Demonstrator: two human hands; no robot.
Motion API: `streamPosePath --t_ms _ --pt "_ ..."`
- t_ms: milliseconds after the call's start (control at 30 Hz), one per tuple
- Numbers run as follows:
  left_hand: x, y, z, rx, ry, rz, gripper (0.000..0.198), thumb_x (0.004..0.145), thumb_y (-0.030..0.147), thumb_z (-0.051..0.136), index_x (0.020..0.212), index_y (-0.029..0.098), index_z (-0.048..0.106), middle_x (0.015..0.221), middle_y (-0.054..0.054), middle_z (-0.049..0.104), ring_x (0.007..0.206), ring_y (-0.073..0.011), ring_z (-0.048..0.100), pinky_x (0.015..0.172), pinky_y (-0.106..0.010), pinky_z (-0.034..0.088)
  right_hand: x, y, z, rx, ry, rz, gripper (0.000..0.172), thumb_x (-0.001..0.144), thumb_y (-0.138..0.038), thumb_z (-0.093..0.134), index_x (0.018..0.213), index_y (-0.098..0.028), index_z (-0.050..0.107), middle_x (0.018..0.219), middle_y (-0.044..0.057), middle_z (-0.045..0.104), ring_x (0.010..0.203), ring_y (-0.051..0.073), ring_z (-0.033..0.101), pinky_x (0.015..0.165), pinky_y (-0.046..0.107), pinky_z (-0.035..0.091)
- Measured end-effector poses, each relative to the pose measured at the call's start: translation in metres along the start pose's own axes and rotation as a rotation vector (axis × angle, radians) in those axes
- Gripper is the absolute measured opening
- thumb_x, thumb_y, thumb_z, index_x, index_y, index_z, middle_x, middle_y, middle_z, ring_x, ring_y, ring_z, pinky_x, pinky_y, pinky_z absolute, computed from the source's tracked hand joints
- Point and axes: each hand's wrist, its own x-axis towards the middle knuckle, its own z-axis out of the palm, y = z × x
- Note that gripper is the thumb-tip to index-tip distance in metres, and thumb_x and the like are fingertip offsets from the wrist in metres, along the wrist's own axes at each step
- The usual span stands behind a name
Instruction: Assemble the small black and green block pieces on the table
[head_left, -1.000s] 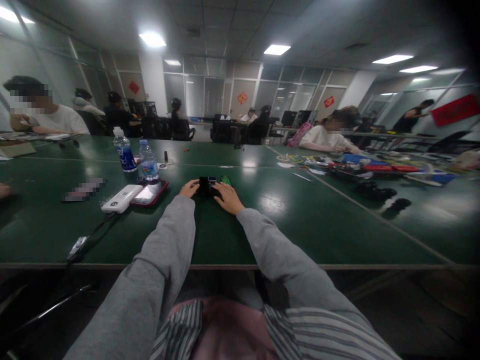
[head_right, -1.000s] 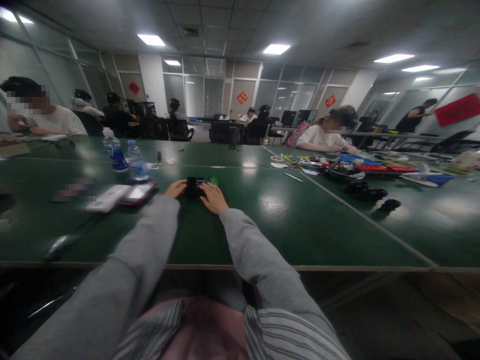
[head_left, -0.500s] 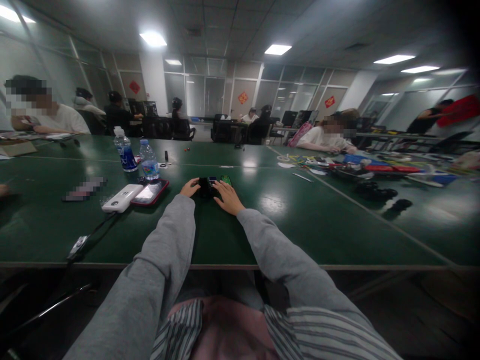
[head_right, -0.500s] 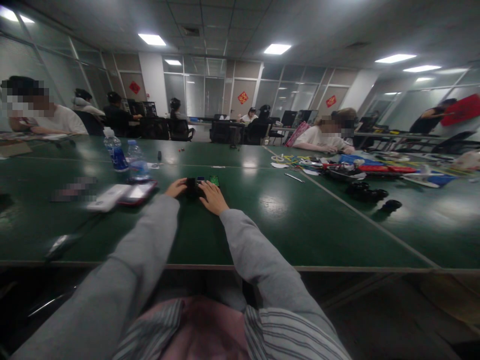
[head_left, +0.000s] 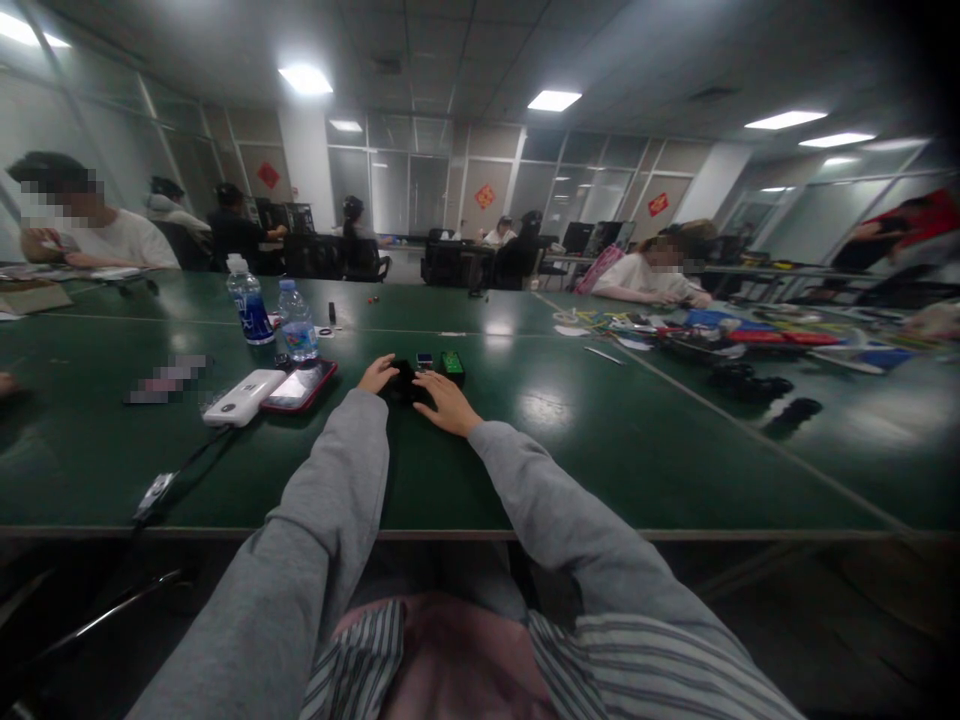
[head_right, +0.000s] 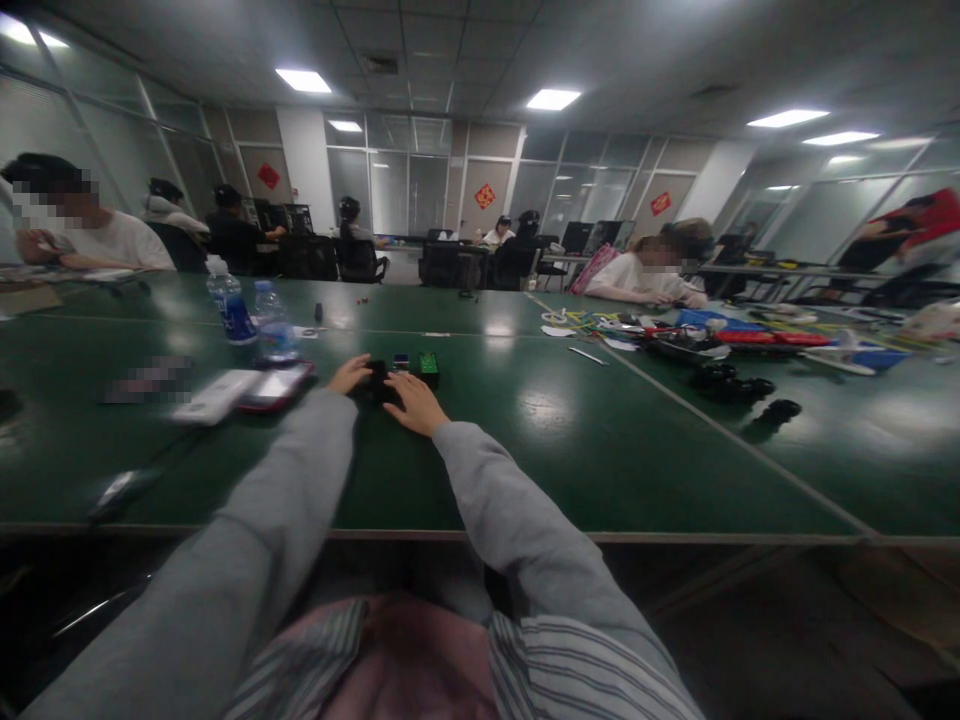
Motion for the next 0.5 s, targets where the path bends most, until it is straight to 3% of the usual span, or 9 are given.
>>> streamPosePath --t_ms 100,200,333,500 --pt "-0.008 0.008 -0.002 0.028 0.054 -0.050 0.041 0.068 0.028 0.070 0.108 0.017 0.065 0.084 -0.006 0.069 0.086 -0.0189 0.063 0.084 -0.034 0.048 0.000 -0.008 -0.002 0.043 0.043 0.027 0.049 0.085 -0.051 0.052 0.121 -0.018 0.050 0.131 0.012 0.047 0.125 0.024 0.041 0.104 0.044 0.037" --pt "-0.013 0.015 -0.002 0.056 0.033 -0.046 0.036 0.070 0.034 0.070 0.099 0.013 0.067 0.068 -0.003 0.064 0.070 -0.0159 0.061 0.074 -0.031 0.049 0.001 -0.017 -0.002 0.058 0.081 0.029 0.056 0.083 -0.050 0.056 0.125 -0.016 0.044 0.127 0.014 0.046 0.125 0.024 0.040 0.105 0.043 0.037" --pt "-0.015 0.016 -0.001 0.086 -0.007 0.002 0.036 0.069 0.039 0.071 0.093 0.012 0.069 0.059 -0.001 0.059 0.062 -0.0144 0.058 0.066 -0.029 0.047 0.000 -0.022 0.001 0.070 0.100 0.053 0.062 0.084 -0.043 0.056 0.134 -0.015 0.033 0.130 0.015 0.040 0.129 0.024 0.036 0.107 0.041 0.036" --pt "-0.008 0.005 -0.004 0.105 -0.051 0.017 0.032 0.067 0.035 0.072 0.090 0.013 0.069 0.054 0.000 0.057 0.057 -0.0131 0.054 0.059 -0.027 0.044 -0.002 -0.018 0.004 0.101 0.079 0.147 0.061 0.084 -0.042 0.056 0.134 -0.016 0.032 0.128 0.014 0.043 0.123 0.023 0.043 0.103 0.042 0.039"
